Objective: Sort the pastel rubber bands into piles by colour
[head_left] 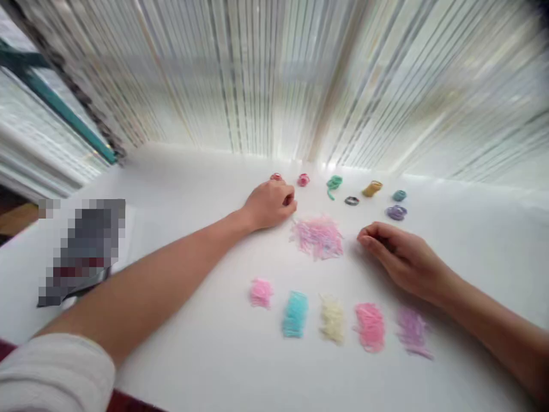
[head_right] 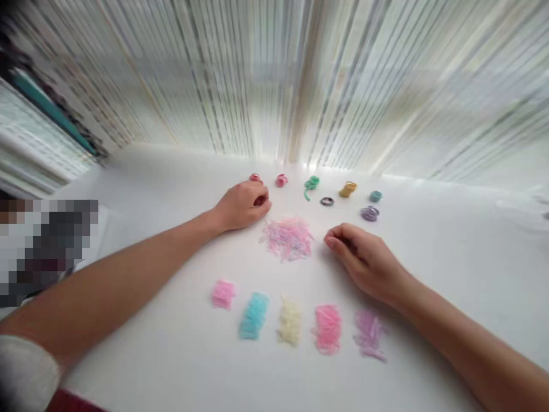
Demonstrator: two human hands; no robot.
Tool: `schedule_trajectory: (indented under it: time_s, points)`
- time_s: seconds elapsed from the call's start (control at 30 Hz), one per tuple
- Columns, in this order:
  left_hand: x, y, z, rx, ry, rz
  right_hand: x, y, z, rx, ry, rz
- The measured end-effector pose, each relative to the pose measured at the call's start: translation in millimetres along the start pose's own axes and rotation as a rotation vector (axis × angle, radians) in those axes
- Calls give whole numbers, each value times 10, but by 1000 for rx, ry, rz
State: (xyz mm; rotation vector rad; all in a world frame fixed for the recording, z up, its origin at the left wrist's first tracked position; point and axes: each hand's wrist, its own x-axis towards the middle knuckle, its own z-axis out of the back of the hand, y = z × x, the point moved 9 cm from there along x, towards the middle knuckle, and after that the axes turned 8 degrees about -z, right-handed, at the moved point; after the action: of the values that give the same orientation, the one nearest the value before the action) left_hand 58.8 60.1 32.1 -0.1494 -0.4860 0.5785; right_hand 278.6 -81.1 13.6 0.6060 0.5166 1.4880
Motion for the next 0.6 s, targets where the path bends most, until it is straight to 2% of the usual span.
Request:
schedule_trajectory:
  time_s: [0.2,0.4,0.6]
  points:
    - [-3,-15,-17,38,31,34,-22,-104,-32,-61,-72,77]
    - [11,-24,19,43,34,24,-34,60,12,-110,-67,94]
    - [39,0,61,63,40,5,-38,269,28,-85,-74,215]
